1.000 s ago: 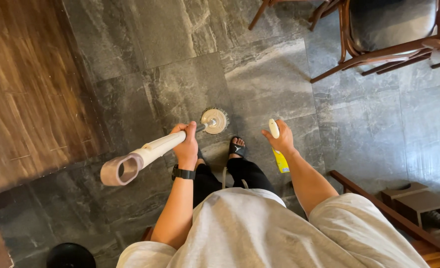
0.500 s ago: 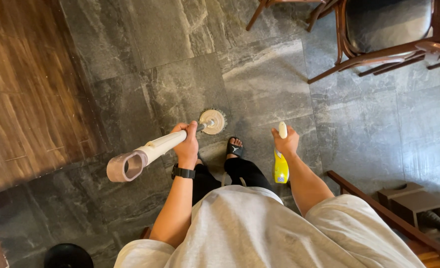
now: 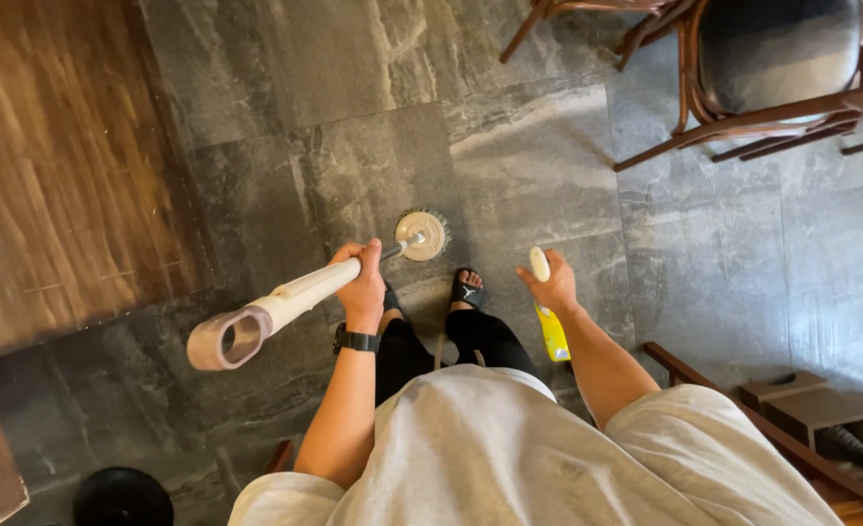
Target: Mopping the floor using a spray bottle with cleaner and a spin mop in a cafe dining area.
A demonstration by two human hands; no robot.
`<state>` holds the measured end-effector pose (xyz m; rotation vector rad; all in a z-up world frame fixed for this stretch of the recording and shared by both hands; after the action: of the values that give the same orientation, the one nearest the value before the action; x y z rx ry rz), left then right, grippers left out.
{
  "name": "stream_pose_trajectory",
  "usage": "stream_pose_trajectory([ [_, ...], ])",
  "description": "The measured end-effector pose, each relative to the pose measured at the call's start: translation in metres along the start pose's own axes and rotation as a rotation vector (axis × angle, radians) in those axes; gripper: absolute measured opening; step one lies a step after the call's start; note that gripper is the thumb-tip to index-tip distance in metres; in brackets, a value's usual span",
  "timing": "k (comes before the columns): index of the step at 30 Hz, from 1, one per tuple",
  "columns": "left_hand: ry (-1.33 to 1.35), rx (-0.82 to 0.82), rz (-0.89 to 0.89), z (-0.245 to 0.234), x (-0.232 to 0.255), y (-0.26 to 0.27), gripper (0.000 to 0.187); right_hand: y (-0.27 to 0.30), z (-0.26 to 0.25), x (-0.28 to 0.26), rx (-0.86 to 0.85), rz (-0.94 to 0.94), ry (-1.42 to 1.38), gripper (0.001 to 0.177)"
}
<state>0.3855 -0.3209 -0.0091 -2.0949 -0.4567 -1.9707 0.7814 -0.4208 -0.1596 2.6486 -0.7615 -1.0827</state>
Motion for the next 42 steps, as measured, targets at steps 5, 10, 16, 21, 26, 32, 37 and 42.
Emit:
stream_pose_trajectory([
  [5, 0.203, 0.165, -0.495, -0.050, 0.009, 0.004, 0.030, 0.017, 0.052, -0.045, -0.200, 0.024, 0.063, 0.035],
  [10, 0.123, 0.204, -0.046, -0.138, -0.028, -0.012, 0.033, 0.033, 0.117, -0.134, -0.332, -0.186, 0.073, 0.038],
  [16, 0.062, 0.311, -0.018, -0.237, -0.024, -0.013, 0.035, 0.072, 0.209, -0.211, -0.466, -0.215, 0.194, 0.035],
  [21, 0.041, 0.408, -0.058, -0.312, -0.032, -0.016, 0.036, 0.101, 0.270, -0.282, -0.534, -0.426, 0.189, 0.045],
  [26, -0.082, 0.395, -0.027, -0.358, -0.023, -0.028, 0.034, 0.123, 0.317, -0.329, -0.603, -0.395, 0.250, 0.040],
  [32, -0.067, 0.439, -0.040, -0.384, -0.025, -0.038, 0.034, 0.143, 0.327, -0.379, -0.718, -0.518, 0.127, 0.049],
  [37, -0.081, 0.481, -0.064, -0.397, -0.041, -0.044, 0.035, 0.129, 0.336, -0.353, -0.646, -0.402, 0.284, 0.042],
  [42, -0.034, 0.493, -0.081, -0.391, -0.051, -0.049, 0.032, 0.118, 0.320, -0.331, -0.553, -0.540, 0.193, 0.051],
])
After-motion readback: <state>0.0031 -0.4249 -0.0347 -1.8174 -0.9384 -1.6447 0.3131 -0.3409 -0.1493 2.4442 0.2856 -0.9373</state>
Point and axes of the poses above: each hand's wrist, its own y-axis away from the middle knuckle, its own z-axis out of the palm, x = y × z, the point moved 8 cm from there along -y, towards the middle knuckle, and after that the axes turned 5 degrees about z, right-handed, at the moved point
